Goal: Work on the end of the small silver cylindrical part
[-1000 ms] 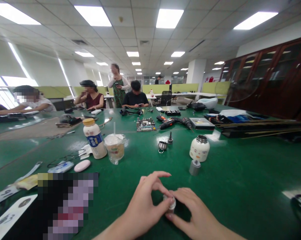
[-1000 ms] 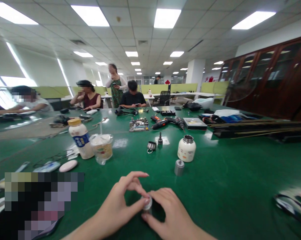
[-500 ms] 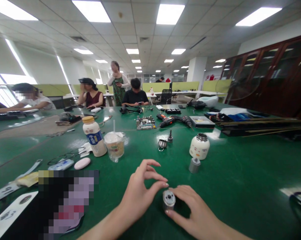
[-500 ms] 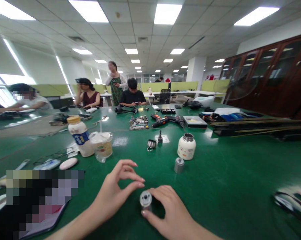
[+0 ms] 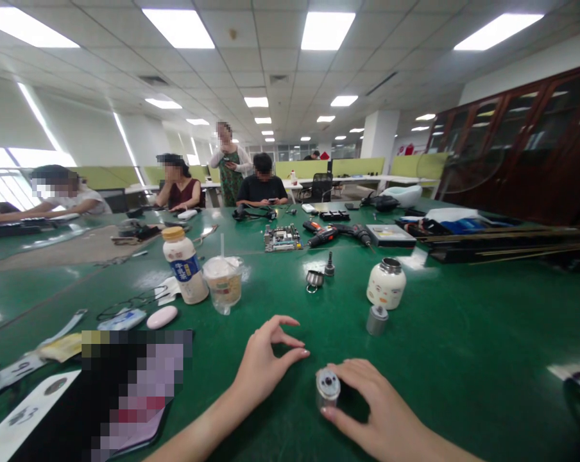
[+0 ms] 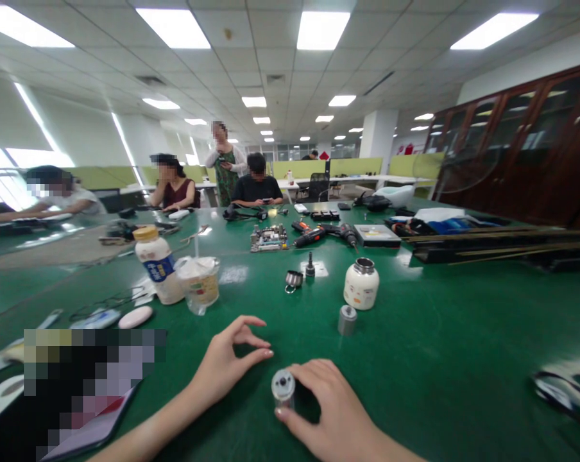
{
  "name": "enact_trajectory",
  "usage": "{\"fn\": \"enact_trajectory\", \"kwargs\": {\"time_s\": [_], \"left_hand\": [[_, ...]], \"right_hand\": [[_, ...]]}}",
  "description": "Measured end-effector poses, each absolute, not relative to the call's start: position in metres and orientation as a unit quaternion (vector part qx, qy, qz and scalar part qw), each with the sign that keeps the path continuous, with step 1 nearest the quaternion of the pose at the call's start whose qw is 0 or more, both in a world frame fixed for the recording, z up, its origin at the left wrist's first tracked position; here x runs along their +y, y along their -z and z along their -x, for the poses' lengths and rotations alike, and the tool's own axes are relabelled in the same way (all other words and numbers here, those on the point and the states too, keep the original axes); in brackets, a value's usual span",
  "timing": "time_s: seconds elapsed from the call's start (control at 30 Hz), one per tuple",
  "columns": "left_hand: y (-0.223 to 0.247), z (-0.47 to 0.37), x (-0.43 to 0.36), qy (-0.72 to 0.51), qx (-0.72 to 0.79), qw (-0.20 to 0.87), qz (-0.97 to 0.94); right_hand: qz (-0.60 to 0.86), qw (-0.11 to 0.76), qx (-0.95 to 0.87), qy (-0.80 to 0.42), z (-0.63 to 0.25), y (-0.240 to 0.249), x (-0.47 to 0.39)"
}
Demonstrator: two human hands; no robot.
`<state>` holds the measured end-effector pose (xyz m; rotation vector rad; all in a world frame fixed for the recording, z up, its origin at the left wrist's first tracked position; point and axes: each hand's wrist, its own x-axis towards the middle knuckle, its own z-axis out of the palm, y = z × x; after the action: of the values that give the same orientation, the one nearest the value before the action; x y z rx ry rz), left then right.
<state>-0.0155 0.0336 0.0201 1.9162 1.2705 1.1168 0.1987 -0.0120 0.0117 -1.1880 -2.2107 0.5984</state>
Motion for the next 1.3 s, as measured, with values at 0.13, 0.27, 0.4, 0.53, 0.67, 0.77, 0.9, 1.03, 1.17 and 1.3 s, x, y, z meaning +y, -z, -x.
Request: {"fn": "enact_trajectory", "kwargs": {"time_s": [0.13, 0.27, 0.4, 0.53, 0.67, 0.77, 0.9, 1.03, 1.17, 1.3], "left_hand": [[-0.043, 0.003, 0.018, -0.462, 0.418, 0.345, -0.702], [-0.046, -0.01, 0.002, -0.423, 0.427, 0.346, -0.72], [-0.041, -0.013, -0.001, -0.406, 0.43, 0.338, -0.732], [-0.041, -0.011, 0.0, -0.398, 0.421, 0.348, -0.737], [-0.043, -0.009, -0.002, -0.392, 0.405, 0.356, -0.745], [-0.045, -0.007, -0.004, -0.384, 0.383, 0.344, -0.767], [-0.046, -0.006, -0.003, -0.39, 0.406, 0.304, -0.768], [-0.044, -0.006, 0.002, -0.385, 0.438, 0.286, -0.761], [-0.046, -0.005, 0.001, -0.377, 0.426, 0.278, -0.774], [-0.048, -0.007, -0.001, -0.372, 0.44, 0.253, -0.777]], "right_hand": [[0.433, 0.283, -0.824, -0.23, -0.199, -0.011, -0.012], [0.426, 0.3, -0.823, -0.227, -0.201, -0.005, -0.012], [0.425, 0.307, -0.819, -0.232, -0.202, -0.003, -0.012], [0.423, 0.312, -0.819, -0.229, -0.2, -0.004, -0.012], [0.426, 0.31, -0.82, -0.225, -0.199, -0.006, -0.012], [0.425, 0.3, -0.824, -0.226, -0.2, -0.007, -0.011], [0.421, 0.291, -0.828, -0.228, -0.201, -0.008, -0.011], [0.422, 0.298, -0.825, -0.229, -0.2, -0.006, -0.011], [0.425, 0.305, -0.821, -0.23, -0.2, -0.006, -0.011], [0.428, 0.303, -0.82, -0.229, -0.2, -0.005, -0.013]]}}
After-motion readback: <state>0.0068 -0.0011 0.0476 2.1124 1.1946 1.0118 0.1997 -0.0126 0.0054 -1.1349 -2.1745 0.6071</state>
